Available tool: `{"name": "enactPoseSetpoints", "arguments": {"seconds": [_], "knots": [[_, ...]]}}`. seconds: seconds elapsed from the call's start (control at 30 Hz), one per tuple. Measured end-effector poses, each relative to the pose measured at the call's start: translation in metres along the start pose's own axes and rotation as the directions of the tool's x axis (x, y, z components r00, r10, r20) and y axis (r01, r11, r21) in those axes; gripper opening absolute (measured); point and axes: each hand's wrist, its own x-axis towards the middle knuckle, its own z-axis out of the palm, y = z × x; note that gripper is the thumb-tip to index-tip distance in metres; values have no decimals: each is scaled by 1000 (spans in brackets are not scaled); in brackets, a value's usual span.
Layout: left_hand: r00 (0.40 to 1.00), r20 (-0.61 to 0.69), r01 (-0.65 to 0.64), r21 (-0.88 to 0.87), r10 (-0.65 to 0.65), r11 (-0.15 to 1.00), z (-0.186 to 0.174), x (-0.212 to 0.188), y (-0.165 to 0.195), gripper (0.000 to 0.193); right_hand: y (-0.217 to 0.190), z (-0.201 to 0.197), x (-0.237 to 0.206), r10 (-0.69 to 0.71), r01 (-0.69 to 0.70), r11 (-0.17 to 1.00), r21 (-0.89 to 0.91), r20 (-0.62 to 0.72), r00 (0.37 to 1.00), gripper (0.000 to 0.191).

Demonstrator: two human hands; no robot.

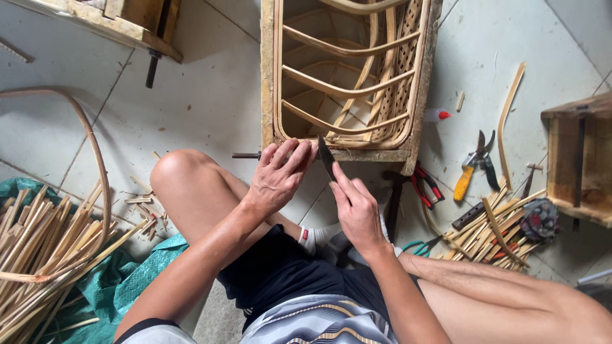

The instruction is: The person sits on the floor assembling a bamboo basket in a wooden frame jig. They squeeze glue from a bottle onto the rim, press a curved bamboo strip into place, trim a strip with a knife, tap the rim with a hammer, and use red-handled pliers to secure the strips to the frame.

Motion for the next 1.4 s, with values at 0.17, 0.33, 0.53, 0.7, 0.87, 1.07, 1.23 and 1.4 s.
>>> {"name": "enactPoseSetpoints", "arguments": {"seconds": [0.17, 0.33, 0.53, 0.7, 0.87, 1.07, 1.23, 1.4], "knots": [[999, 35, 1, -38, 0, 999, -4, 0, 1, 54, 3, -1, 5, -7, 6, 1000, 17, 11, 1000, 42], [1000, 3, 0, 1, 0, 1000, -6, 1, 3, 56, 12, -7, -12, -20, 20, 1000, 9, 10, 1000, 44], [999, 39, 16, -26, -15, 1000, -6, 2, 3, 59, 32, -39, -33, 400, -308, 867, 392, -178, 899, 46], [1000, 19, 21, 16, -21, 1000, -4, 3, 7, 58, 25, -25, 14, -29, 51, 995, 81, -250, 968, 14], [998, 27, 62, 35, -63, 997, -3, 4, 12, 58, 3, 1, 52, -69, 72, 997, 26, -96, 993, 17], [998, 46, 50, 39, -52, 998, -7, 6, 11, 57, 15, 8, 59, -34, 33, 999, -7, -55, 998, 15], [995, 82, 56, 37, -59, 998, -11, 8, 12, 59, 61, -59, 33, 193, -77, 957, 278, -417, 888, 14], [992, 122, 36, 53, -43, 998, -14, 6, 13, 61, 147, -132, 34, 355, -453, 891, -36, -569, 742, 27]]}}
